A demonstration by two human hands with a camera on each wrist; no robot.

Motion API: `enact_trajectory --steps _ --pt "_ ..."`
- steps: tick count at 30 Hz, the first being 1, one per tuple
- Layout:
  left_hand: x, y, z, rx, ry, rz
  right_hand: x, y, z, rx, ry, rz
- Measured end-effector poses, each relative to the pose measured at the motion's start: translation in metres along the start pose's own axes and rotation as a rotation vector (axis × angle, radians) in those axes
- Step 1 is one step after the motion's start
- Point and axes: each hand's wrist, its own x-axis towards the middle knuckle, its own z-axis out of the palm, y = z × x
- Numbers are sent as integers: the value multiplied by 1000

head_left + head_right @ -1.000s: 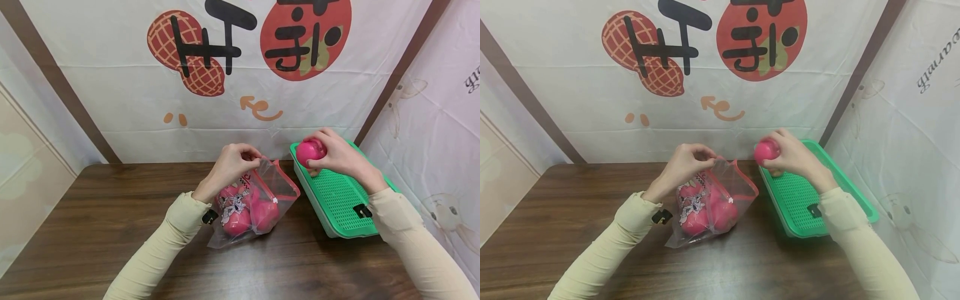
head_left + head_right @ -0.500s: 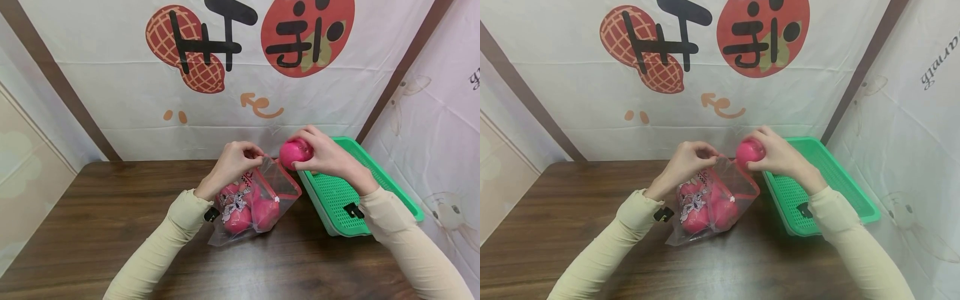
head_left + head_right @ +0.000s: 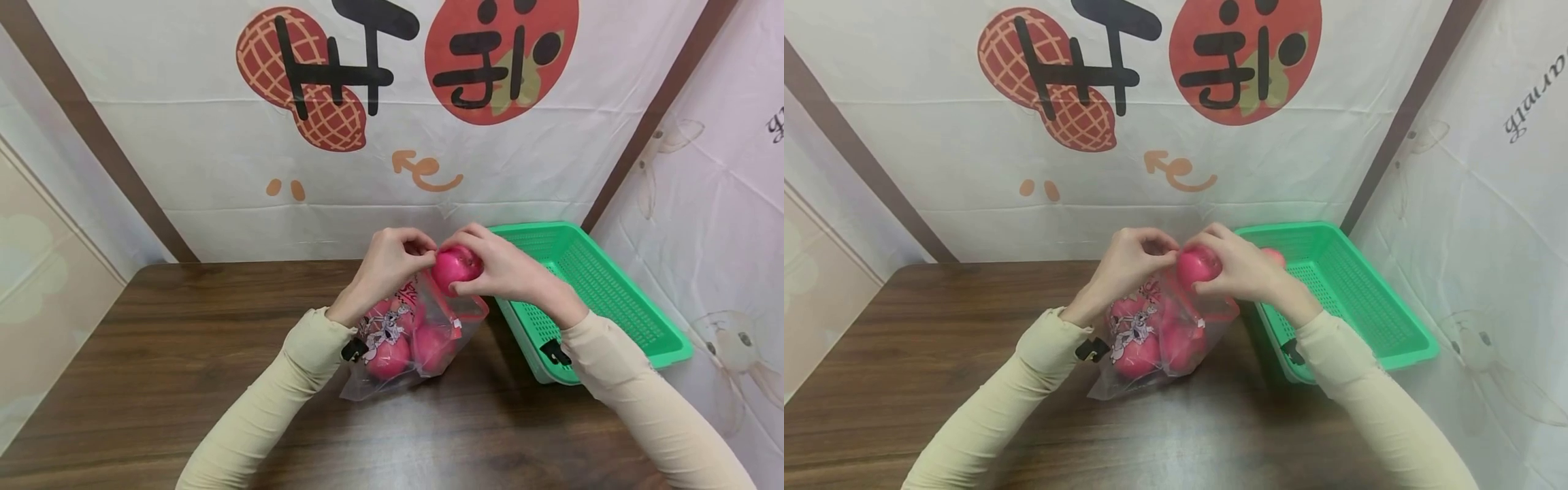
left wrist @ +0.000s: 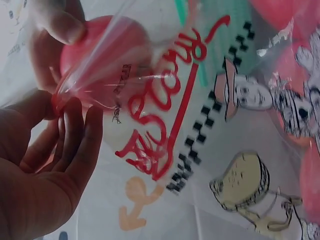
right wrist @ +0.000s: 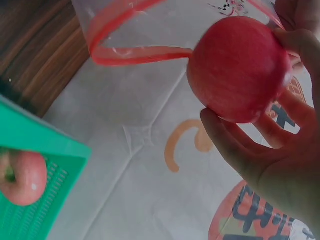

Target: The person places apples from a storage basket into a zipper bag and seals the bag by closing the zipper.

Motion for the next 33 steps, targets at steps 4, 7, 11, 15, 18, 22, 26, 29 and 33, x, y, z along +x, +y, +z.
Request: enact_trajectory --steps 4,7,11,15,18,22,26,29,33 --pt "1 3 2 -4 18 7 2 -2 10 -30 -20 38" --pt "3 3 3 -5 36 19 3 -2 16 -32 -27 71" --pt "4 1 2 -21 56 30 4 -1 21 -14 -43 75" --pt "5 -3 -1 -28 77 33 5 0 26 11 -36 25" --pt "4 -5 -4 -39 83 33 5 0 27 31 -28 -10" --pt "3 -8 -6 -42 86 33 3 2 22 48 -32 -19" --pt "1 -11 -9 -44 96 19 -2 8 9 38 3 -2" --pt "1 -12 -10 -45 103 13 -5 13 -5 18 48 36" --pt "0 -12 -11 -40 104 14 -6 24 -21 14 91 88"
